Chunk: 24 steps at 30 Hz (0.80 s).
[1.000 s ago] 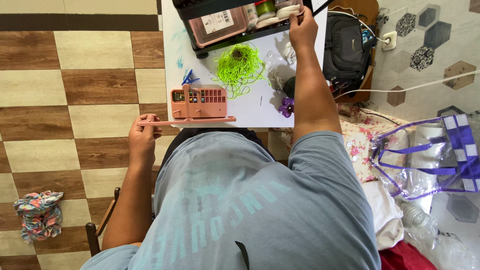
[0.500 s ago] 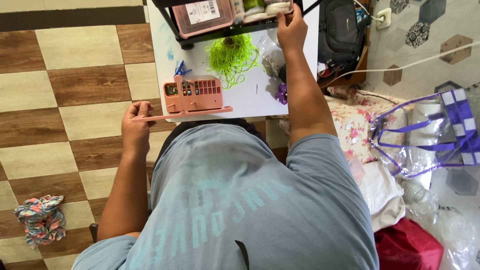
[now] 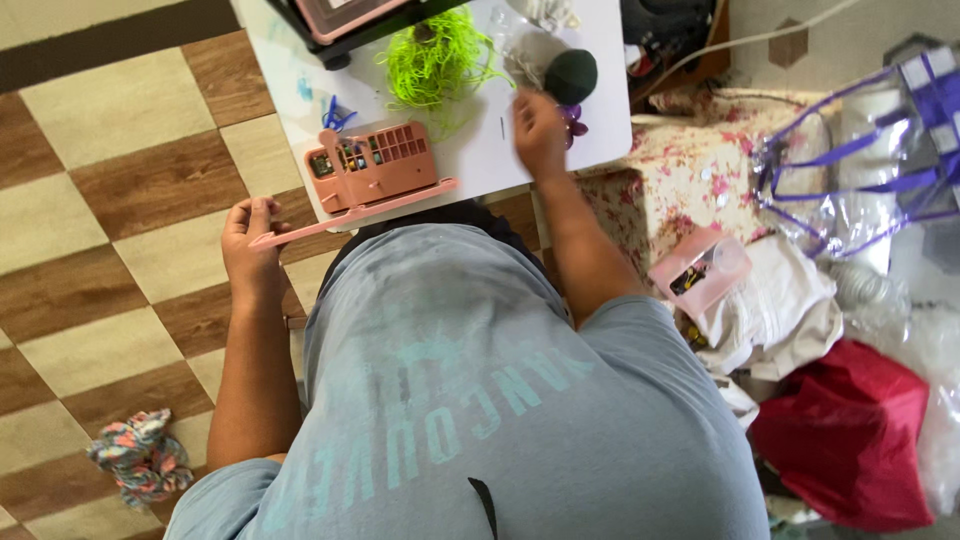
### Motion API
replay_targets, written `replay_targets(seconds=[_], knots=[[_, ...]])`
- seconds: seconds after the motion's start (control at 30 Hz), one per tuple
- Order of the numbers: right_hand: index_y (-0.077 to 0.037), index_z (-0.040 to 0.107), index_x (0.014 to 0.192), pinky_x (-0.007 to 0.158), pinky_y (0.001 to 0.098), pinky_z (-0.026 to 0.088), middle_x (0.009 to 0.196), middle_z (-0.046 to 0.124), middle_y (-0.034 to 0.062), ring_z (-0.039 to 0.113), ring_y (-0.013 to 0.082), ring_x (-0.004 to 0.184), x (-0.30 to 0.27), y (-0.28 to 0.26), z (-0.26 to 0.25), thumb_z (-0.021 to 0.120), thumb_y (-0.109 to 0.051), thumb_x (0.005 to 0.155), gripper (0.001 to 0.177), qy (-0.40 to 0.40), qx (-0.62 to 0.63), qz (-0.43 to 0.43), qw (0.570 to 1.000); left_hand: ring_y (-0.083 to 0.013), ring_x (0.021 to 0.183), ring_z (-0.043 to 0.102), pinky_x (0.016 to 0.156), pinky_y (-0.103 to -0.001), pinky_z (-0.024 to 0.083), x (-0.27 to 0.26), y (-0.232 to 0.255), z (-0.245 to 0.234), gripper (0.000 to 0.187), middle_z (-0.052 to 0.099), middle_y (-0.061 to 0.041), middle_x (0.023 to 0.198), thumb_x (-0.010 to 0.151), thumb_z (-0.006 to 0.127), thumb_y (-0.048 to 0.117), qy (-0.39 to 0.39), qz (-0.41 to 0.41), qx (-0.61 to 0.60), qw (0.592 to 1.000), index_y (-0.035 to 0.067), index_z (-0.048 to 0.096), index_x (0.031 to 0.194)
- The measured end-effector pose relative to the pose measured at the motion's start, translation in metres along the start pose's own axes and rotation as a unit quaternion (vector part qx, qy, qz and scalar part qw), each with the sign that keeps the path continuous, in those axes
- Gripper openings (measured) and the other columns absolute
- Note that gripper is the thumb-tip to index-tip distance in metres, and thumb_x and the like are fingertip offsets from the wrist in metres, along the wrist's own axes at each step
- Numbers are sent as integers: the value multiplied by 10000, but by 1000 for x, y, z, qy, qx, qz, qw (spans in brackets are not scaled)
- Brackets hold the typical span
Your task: The person wipes metal and plastic stand parts with a cloth, fits the plastic frame pieces together, and attaches the stand to an organizer tray by hand.
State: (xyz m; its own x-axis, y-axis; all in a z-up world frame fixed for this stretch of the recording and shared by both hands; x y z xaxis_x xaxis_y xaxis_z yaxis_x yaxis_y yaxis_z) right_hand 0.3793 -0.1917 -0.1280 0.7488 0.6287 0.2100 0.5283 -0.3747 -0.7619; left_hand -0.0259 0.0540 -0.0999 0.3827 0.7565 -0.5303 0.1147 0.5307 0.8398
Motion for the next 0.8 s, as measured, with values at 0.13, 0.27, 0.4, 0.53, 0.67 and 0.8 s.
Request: replay_targets(seconds=[0.13,0.27,0.4,0.53,0.67,0.8], knots=[[-37,702,1112,754,395,547,1037,631,132,636,295,870,-62,-27,0,730,-78,909,210,-37,-67,-28,997,-86,762,584,705,-240,527,16,-17,-6,171,638,-5,1004,1080,584,239,-12,-28,35,999,75,631,1089],[-58,626,1285,912,418,523,1169,550,136,580,318,1081,-61,7,-36,775,-121,920,399,77,-200,38,976,-89,761,591,698,-234,512,29,-18,-5,183,642,-16,1018,1082,587,240,-59,-4,77,995,61,626,1091],[32,469,1282,833,431,486,1173,487,222,545,374,1034,-51,55,-67,929,-264,674,817,142,-115,228,956,-90,747,596,684,-237,512,35,-16,0,190,639,-25,1006,1077,593,240,-85,-11,90,992,54,625,1093],[-30,551,1251,940,435,471,1205,521,184,560,366,1104,-48,72,-43,1005,-350,693,787,22,-139,238,961,-87,750,591,690,-235,510,35,-10,2,192,636,-21,1016,1075,592,234,-107,-10,90,990,48,627,1109],[-67,560,1252,953,396,549,1234,550,147,644,311,1096,-63,68,-19,931,-276,728,675,48,-75,293,952,-86,744,589,683,-235,504,34,-10,4,197,635,-21,1000,1074,589,237,-108,-18,109,988,45,628,1096],[-21,556,1184,884,420,538,1186,576,156,617,327,1041,-71,42,-12,974,-243,657,709,93,-88,223,966,-76,746,577,696,-240,499,27,-6,15,218,654,4,939,1070,606,258,-120,-27,110,986,46,652,1050]])
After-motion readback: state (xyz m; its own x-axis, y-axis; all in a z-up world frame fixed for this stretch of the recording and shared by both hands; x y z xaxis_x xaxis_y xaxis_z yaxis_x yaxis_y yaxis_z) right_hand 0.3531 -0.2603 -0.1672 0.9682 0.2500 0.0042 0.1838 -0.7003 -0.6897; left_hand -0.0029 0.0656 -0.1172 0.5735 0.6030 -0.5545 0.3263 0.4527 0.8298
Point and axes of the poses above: each hand's wrist, its own x-axis towards the middle knuckle, its own z-axis out of the palm, y = z × x, the point moved 6 cm from there along x, towards the middle knuckle
